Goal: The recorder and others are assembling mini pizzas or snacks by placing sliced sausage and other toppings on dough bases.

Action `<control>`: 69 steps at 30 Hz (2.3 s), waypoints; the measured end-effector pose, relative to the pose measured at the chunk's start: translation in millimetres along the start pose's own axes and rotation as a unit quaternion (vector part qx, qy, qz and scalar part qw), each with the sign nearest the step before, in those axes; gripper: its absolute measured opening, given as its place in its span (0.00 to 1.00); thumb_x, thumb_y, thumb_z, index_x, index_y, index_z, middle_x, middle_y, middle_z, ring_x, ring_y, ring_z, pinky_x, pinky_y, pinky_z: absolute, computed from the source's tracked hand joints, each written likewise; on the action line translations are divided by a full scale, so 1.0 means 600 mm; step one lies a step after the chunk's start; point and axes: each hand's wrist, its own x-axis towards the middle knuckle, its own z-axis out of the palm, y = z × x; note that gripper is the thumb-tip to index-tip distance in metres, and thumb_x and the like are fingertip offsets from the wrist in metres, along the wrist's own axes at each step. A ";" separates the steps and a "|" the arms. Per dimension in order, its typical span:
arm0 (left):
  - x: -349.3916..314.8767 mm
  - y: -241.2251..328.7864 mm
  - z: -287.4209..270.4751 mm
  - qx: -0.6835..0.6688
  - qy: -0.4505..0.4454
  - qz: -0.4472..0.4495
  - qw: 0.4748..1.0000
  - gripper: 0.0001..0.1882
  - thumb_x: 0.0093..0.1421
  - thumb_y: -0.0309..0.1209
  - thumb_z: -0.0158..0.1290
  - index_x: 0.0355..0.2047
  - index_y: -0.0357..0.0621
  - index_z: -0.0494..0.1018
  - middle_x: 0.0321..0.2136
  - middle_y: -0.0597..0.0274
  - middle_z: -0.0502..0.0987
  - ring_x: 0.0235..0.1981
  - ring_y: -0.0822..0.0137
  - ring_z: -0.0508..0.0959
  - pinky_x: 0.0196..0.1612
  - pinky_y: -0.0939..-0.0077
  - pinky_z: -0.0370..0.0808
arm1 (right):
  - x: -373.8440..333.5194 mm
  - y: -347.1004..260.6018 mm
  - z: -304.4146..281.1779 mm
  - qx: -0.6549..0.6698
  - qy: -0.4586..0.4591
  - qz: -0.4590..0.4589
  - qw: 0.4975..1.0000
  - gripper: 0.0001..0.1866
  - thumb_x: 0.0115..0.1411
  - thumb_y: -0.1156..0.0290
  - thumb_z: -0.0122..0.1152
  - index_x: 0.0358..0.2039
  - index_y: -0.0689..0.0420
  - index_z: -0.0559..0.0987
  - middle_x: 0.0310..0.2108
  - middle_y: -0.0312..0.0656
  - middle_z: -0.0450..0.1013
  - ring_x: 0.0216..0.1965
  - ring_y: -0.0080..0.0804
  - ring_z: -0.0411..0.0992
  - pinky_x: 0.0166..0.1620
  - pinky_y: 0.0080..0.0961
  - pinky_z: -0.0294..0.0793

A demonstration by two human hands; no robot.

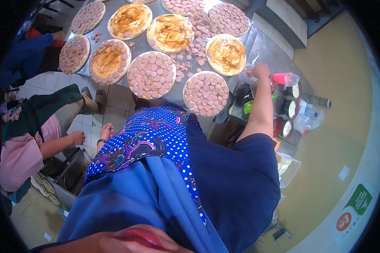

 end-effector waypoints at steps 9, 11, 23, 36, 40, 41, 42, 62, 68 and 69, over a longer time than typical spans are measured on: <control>0.009 -0.043 -0.011 -0.005 0.012 -0.006 1.000 0.13 0.57 0.41 0.50 0.40 0.53 0.69 0.29 0.73 0.72 0.25 0.78 0.72 0.20 0.84 0.62 | -0.041 -0.077 -0.037 0.138 0.095 -0.048 0.985 0.07 0.46 0.71 0.57 0.27 0.51 0.79 0.32 0.44 0.74 0.38 0.42 0.72 0.38 0.36 0.70; 0.017 -0.066 -0.018 -0.009 0.007 -0.019 1.000 0.13 0.57 0.41 0.50 0.40 0.53 0.69 0.29 0.73 0.72 0.25 0.78 0.72 0.20 0.83 0.62 | -0.047 -0.139 -0.045 0.276 0.227 -0.240 0.903 0.05 0.48 0.71 0.58 0.27 0.51 0.79 0.30 0.40 0.72 0.35 0.40 0.71 0.37 0.32 0.70; 0.005 -0.071 -0.020 -0.042 0.018 -0.012 0.999 0.13 0.57 0.40 0.49 0.40 0.51 0.69 0.30 0.72 0.72 0.25 0.78 0.72 0.19 0.85 0.61 | -0.083 -0.301 -0.066 0.099 0.219 -0.377 0.895 0.05 0.46 0.71 0.56 0.25 0.52 0.78 0.29 0.39 0.67 0.38 0.36 0.68 0.39 0.31 0.70; 0.000 -0.084 -0.019 -0.037 0.027 -0.027 0.999 0.12 0.57 0.40 0.49 0.39 0.52 0.69 0.28 0.73 0.71 0.24 0.79 0.71 0.18 0.85 0.61 | -0.070 -0.102 -0.094 0.290 0.149 -0.150 0.933 0.11 0.49 0.65 0.61 0.29 0.59 0.78 0.29 0.46 0.73 0.30 0.37 0.72 0.35 0.27 0.70; 0.006 -0.077 -0.019 -0.042 0.015 -0.027 0.999 0.11 0.57 0.40 0.49 0.39 0.52 0.69 0.28 0.74 0.71 0.24 0.80 0.71 0.18 0.85 0.61 | -0.063 -0.018 -0.058 0.178 0.062 -0.028 0.982 0.09 0.48 0.70 0.54 0.31 0.53 0.78 0.36 0.47 0.74 0.40 0.42 0.72 0.41 0.33 0.70; 0.006 -0.074 -0.020 -0.041 0.012 -0.021 0.999 0.12 0.57 0.40 0.49 0.39 0.53 0.69 0.27 0.74 0.71 0.24 0.80 0.71 0.19 0.85 0.61 | -0.066 -0.010 -0.051 0.179 0.061 -0.029 0.982 0.09 0.48 0.70 0.54 0.31 0.53 0.78 0.36 0.47 0.74 0.40 0.42 0.72 0.41 0.33 0.70; 0.007 -0.071 -0.021 -0.039 0.008 -0.016 0.999 0.12 0.57 0.41 0.49 0.39 0.53 0.70 0.27 0.75 0.71 0.24 0.80 0.71 0.19 0.85 0.62 | -0.068 -0.004 -0.042 0.145 0.047 -0.015 0.988 0.09 0.47 0.72 0.53 0.31 0.53 0.78 0.36 0.46 0.74 0.40 0.42 0.72 0.41 0.33 0.70; -0.006 -0.069 -0.021 -0.035 0.022 -0.009 0.999 0.12 0.57 0.42 0.50 0.38 0.54 0.71 0.26 0.77 0.71 0.22 0.82 0.70 0.18 0.85 0.61 | -0.182 -0.365 -0.026 0.355 0.065 -0.298 0.884 0.07 0.46 0.75 0.52 0.26 0.55 0.77 0.28 0.44 0.70 0.32 0.42 0.71 0.36 0.33 0.70; -0.005 -0.081 -0.014 -0.018 0.018 -0.046 0.999 0.12 0.57 0.42 0.50 0.39 0.54 0.70 0.26 0.76 0.70 0.23 0.80 0.70 0.18 0.84 0.61 | -0.212 -0.376 -0.024 0.329 0.042 -0.396 0.856 0.06 0.45 0.76 0.54 0.26 0.57 0.77 0.30 0.45 0.68 0.36 0.43 0.69 0.38 0.33 0.69; -0.007 -0.081 -0.012 -0.023 0.021 -0.047 0.998 0.12 0.57 0.41 0.50 0.39 0.54 0.70 0.26 0.76 0.71 0.23 0.80 0.70 0.18 0.85 0.61 | -0.218 -0.383 -0.023 0.308 0.059 -0.409 0.857 0.06 0.45 0.76 0.54 0.25 0.57 0.77 0.30 0.45 0.68 0.36 0.43 0.69 0.38 0.33 0.69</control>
